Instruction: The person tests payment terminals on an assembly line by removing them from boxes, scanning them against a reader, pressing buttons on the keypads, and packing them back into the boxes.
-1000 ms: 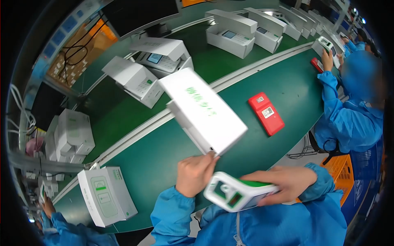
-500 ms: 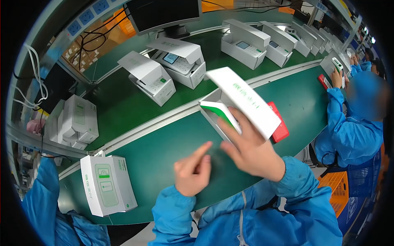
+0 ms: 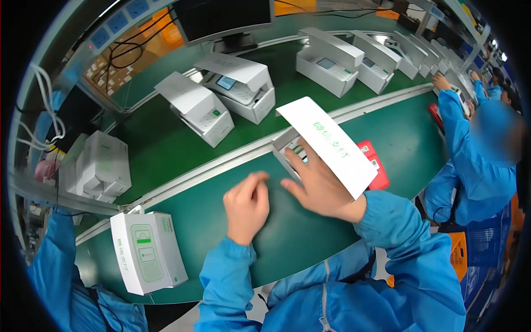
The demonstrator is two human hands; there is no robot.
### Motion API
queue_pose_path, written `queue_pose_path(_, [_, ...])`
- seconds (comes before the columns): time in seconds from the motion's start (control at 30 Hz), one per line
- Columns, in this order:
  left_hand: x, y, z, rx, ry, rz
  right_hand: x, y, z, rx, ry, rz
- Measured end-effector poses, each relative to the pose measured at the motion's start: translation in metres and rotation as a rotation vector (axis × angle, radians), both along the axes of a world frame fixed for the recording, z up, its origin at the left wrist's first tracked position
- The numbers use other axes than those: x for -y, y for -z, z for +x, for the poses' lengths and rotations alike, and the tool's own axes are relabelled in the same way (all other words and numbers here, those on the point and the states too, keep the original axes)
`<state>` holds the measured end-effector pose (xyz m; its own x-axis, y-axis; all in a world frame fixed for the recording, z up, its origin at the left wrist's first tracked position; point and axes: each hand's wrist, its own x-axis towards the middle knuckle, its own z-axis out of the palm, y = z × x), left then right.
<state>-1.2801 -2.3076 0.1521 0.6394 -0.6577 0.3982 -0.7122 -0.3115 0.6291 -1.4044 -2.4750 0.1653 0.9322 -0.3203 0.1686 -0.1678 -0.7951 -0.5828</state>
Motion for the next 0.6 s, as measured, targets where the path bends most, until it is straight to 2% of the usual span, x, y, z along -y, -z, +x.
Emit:
queue_pose_path(0.03, [0.010, 0.001, 0.015, 0.048, -0.011, -0.007, -0.001, -0.004, 0.002, -0.013, -0.002, -0.045])
queue_pose_path(0.13, [0.049, -0.006, 0.047, -0.078, -0.111, 0.076, -0.007, -0.018, -0.017, 0.041, -0.005, -0.208])
queue_pose_path(0.17, [0.063, 0.000, 0.061, -0.058, -0.109, 0.064, -0.010, -0.023, -0.032, 0.043, -0.003, -0.226])
queue_pose_path(0.3, [0.114, 0.008, 0.098, 0.151, -0.265, 0.352, -0.006, 0.009, -0.059, 0.009, 0.041, -0.290])
queue_pose_path(0.33, [0.122, 0.007, 0.104, 0.161, -0.294, 0.401, -0.001, 0.013, -0.055, 0.054, 0.079, -0.286])
queue_pose_path(0.5, [0.111, 0.014, 0.109, 0.299, -0.178, 0.272, 0.053, 0.042, 0.006, 0.236, 0.247, -0.313])
queue_pose_path(0.6, [0.075, -0.015, 0.071, 0.173, -0.131, 0.330, 0.096, 0.057, 0.058, 0.272, 0.247, -0.369])
